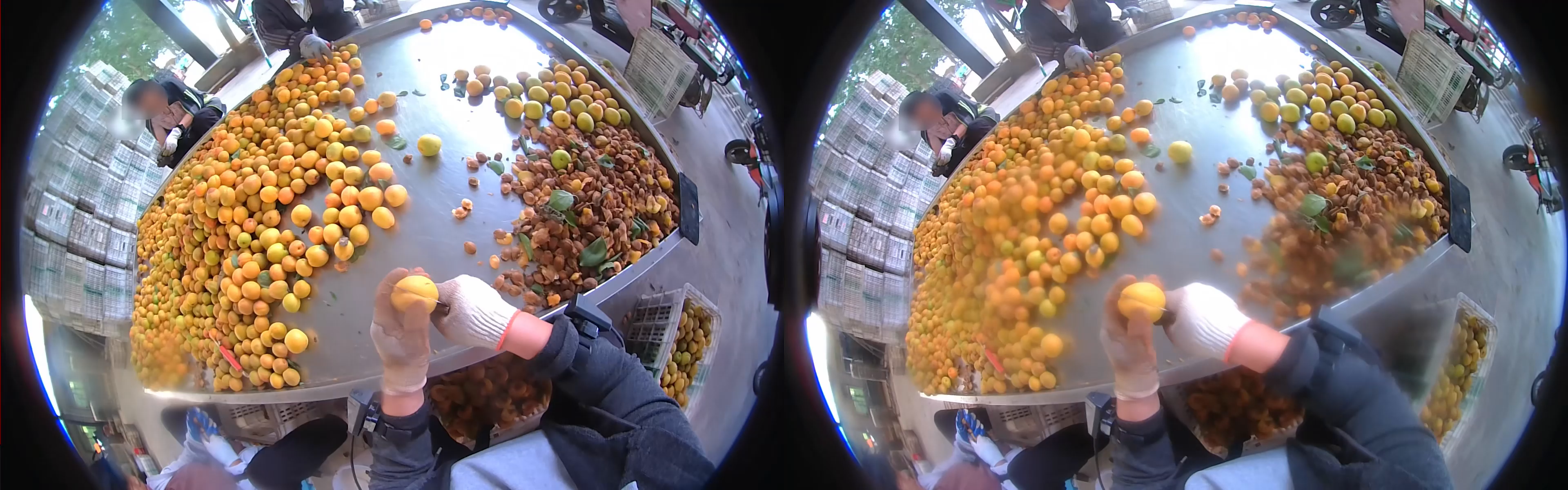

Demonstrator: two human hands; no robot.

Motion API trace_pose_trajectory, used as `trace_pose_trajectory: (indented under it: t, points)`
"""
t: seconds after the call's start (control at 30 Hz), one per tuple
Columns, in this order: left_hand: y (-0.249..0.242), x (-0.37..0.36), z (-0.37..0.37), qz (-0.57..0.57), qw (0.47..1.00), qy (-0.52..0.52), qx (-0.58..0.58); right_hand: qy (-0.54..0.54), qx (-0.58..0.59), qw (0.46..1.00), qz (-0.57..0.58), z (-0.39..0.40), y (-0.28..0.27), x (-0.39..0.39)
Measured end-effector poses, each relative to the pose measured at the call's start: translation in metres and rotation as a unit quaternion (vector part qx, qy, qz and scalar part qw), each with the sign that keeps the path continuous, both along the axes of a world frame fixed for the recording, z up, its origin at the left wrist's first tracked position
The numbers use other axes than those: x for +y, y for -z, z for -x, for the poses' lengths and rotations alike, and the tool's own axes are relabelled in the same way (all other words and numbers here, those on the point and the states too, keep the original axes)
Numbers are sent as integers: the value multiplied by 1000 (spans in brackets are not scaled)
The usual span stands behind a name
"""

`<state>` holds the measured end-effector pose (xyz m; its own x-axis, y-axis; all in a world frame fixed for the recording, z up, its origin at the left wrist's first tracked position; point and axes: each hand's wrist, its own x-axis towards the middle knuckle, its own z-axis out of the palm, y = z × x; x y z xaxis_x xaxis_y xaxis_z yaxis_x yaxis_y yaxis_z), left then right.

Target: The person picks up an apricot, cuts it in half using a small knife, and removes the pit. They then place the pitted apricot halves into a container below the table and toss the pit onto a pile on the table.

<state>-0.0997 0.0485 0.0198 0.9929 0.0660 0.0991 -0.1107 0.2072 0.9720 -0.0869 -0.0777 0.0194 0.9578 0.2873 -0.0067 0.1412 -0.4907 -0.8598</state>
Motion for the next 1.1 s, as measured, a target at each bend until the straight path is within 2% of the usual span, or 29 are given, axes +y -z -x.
trace_pose_trajectory:
  t: [0.1,0.17,0.2,0.27,0.33,0.37,0.43,0.5,0.53,0.57,0.63,0.67,0.7,0.73,0.77,0.8,0.83,0.9,0.97,1.0,1.07,1.1]
  points:
    - [4,-3,1,-31,999,-25,1,-45,12,999,29,-3,0,-5]
    - [3,-1,0,-62,997,-39,21,-125,67,990,-23,-5,8,-7]
    - [1,1,0,-69,997,-24,34,-124,67,990,-23,-7,13,-8]
    - [0,3,-2,-73,996,-9,47,-204,19,974,-94,-10,21,-12]
    - [3,6,-3,-52,998,31,-19,-205,49,971,-111,-10,14,-15]
    - [1,8,-3,-50,998,31,-20,-207,79,967,-128,-10,8,-16]
    - [-2,12,-2,9,996,92,4,-185,75,972,-124,-6,-3,-15]
    - [-3,15,-5,33,994,105,16,-166,71,976,-120,-6,-8,-16]
    - [-2,18,-6,56,991,118,29,-153,44,987,-27,-6,-8,-17]
    - [2,23,-9,55,991,116,27,-137,17,988,65,-6,-9,-19]
    - [12,35,-15,95,995,25,31,-122,35,987,96,-3,-31,-38]
    - [12,39,-16,96,995,22,30,-110,43,993,12,-3,-28,-49]
    - [11,43,-16,75,996,22,53,-98,52,991,-72,-5,-31,-55]
    - [9,43,-16,53,995,22,76,12,183,975,-123,-5,-39,-56]
    - [7,39,-13,53,995,21,76,11,183,975,-122,-6,-39,-53]
    - [-2,28,-8,-171,985,33,18,31,157,975,-153,-6,-39,-50]
    - [-6,19,-6,-385,921,46,-44,54,132,973,-184,-5,-38,-47]
    - [-2,9,-5,-344,932,79,-80,62,109,971,-205,-5,-34,-40]
    - [-1,2,-2,-302,941,103,-115,2,100,991,-92,-6,-41,-40]
    - [-4,0,0,-295,944,100,-110,4,101,991,-93,-7,-40,-42]
    - [-4,0,3,-290,946,97,-105,-24,196,967,-158,-12,-35,-45]
    - [-4,1,4,-269,952,101,-107,-22,198,967,-159,-14,-28,-45]
